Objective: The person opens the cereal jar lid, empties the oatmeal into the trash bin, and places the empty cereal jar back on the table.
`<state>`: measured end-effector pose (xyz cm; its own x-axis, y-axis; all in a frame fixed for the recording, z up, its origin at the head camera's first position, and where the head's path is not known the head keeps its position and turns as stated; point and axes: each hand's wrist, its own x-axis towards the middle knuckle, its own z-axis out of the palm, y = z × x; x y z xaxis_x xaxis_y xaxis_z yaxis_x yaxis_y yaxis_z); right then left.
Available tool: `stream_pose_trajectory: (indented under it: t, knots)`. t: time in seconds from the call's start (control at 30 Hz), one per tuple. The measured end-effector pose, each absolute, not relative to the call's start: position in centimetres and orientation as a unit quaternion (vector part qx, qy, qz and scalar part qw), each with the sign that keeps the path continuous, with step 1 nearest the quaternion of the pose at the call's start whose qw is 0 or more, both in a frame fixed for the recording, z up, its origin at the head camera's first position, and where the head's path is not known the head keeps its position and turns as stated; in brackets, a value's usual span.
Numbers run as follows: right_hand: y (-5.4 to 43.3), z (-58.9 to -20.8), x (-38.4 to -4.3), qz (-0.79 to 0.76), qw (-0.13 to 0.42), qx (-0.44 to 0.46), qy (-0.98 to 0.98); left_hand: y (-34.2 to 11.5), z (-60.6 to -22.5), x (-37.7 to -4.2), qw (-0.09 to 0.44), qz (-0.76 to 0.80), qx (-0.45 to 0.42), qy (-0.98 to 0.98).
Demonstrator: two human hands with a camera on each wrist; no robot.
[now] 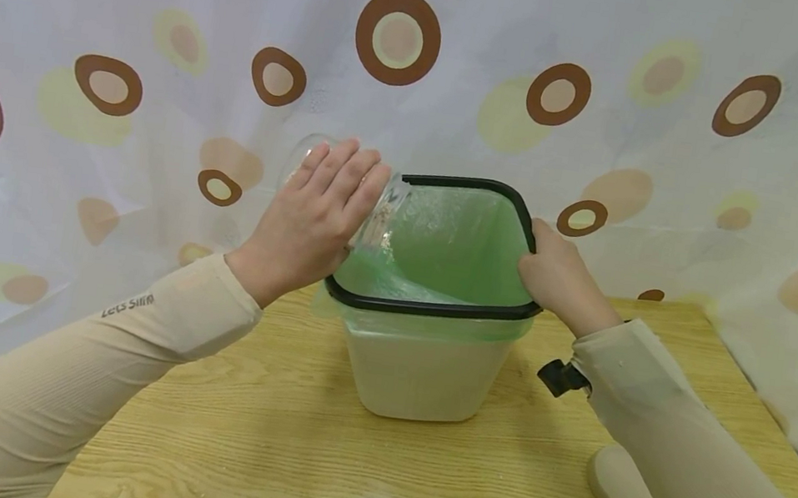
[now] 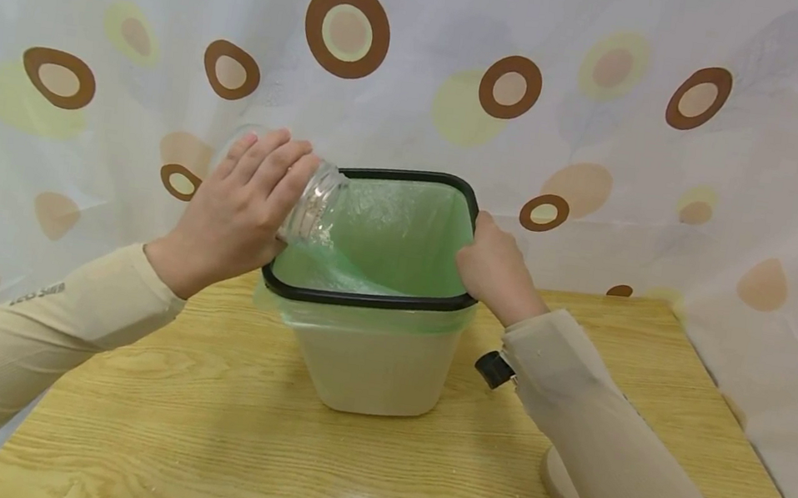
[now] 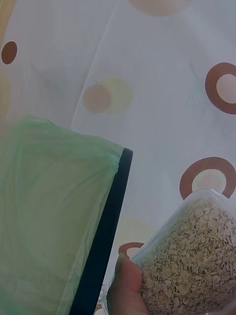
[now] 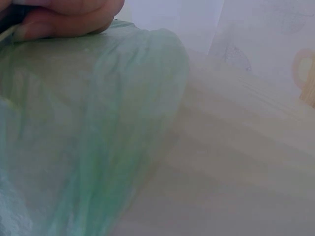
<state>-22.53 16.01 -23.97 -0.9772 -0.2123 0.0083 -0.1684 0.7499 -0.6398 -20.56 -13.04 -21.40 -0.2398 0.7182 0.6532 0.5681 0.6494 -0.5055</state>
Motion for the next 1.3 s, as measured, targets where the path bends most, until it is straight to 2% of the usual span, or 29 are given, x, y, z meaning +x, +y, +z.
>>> stream_pose_trajectory:
  t: [1.3]
  knots:
    - [16.06,-23.91,-22.46,-0.334,0.036,-0.103,0.936,-13.04,-21.78,-20.94,0.485,0.100,-0.413,-0.764]
